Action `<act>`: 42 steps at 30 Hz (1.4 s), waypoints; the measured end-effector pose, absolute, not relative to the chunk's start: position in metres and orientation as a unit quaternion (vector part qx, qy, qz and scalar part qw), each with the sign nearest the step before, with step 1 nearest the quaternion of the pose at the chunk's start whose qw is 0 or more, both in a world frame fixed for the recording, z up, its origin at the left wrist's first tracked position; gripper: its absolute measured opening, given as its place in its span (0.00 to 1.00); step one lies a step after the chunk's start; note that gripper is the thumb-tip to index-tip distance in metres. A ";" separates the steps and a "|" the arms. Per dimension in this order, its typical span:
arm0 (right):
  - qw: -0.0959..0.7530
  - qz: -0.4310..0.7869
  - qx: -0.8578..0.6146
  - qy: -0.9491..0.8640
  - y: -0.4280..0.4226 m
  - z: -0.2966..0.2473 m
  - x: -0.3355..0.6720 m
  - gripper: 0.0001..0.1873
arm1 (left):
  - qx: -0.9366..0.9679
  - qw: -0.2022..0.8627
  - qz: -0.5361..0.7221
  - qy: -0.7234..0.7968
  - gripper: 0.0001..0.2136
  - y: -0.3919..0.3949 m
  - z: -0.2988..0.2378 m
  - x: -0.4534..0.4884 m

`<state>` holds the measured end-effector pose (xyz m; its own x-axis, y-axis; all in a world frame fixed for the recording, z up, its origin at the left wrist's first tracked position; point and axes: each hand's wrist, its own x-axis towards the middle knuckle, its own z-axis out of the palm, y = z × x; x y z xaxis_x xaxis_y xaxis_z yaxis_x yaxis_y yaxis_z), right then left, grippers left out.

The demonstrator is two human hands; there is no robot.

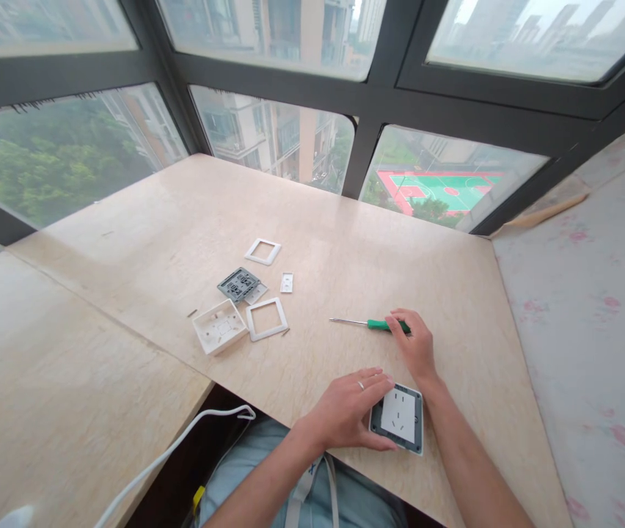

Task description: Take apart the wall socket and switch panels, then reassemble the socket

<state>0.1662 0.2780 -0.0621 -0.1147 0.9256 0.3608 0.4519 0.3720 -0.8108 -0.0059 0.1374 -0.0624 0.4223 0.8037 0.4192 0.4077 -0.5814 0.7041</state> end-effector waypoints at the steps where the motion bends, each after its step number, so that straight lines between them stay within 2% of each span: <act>1: 0.450 0.268 -0.498 -0.691 0.278 -0.063 0.167 0.15 | 0.798 0.266 0.384 0.381 0.37 0.138 -0.062 -0.006; 9: 0.491 0.305 -0.538 -0.614 0.289 -0.064 0.174 0.22 | 0.783 0.329 0.361 0.386 0.43 0.139 -0.057 -0.009; 14: 0.460 0.303 -0.482 -0.681 0.276 -0.020 0.148 0.16 | 0.782 0.337 0.365 0.377 0.45 0.138 -0.056 -0.011; 16: 0.424 0.302 -0.434 -0.735 0.267 -0.001 0.124 0.10 | 0.780 0.342 0.360 0.380 0.43 0.139 -0.055 -0.011; 19: 0.331 0.241 -0.283 -0.867 0.255 0.017 0.080 0.06 | 0.782 0.347 0.353 0.379 0.39 0.141 -0.055 -0.011; 21: 0.236 0.195 -0.232 -0.923 0.250 0.019 0.050 0.06 | 0.788 0.345 0.343 0.378 0.37 0.142 -0.056 -0.010; 23: 0.084 0.123 -0.214 -0.965 0.247 0.016 0.025 0.08 | 0.794 0.340 0.331 0.380 0.35 0.143 -0.057 -0.009; 26: -0.003 0.090 -0.198 -0.976 0.245 0.009 -0.001 0.08 | 0.795 0.336 0.322 0.389 0.34 0.143 -0.058 -0.008; 33: -0.093 0.054 -0.167 -0.980 0.242 0.005 -0.016 0.10 | 0.797 0.326 0.318 0.396 0.34 0.142 -0.060 -0.007; 39: -0.109 0.031 -0.169 -0.979 0.237 0.003 -0.016 0.11 | 0.801 0.315 0.298 0.414 0.28 0.141 -0.063 -0.005; 42: -0.119 0.024 -0.165 -0.979 0.238 0.001 -0.018 0.12 | 0.798 0.318 0.293 0.420 0.30 0.141 -0.063 -0.005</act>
<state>-0.0180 0.2375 0.0014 -0.9173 0.3166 -0.2414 0.3282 0.9446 -0.0083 -0.0046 0.1410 -0.0632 0.4755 0.8564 0.2014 0.4835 -0.4457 0.7534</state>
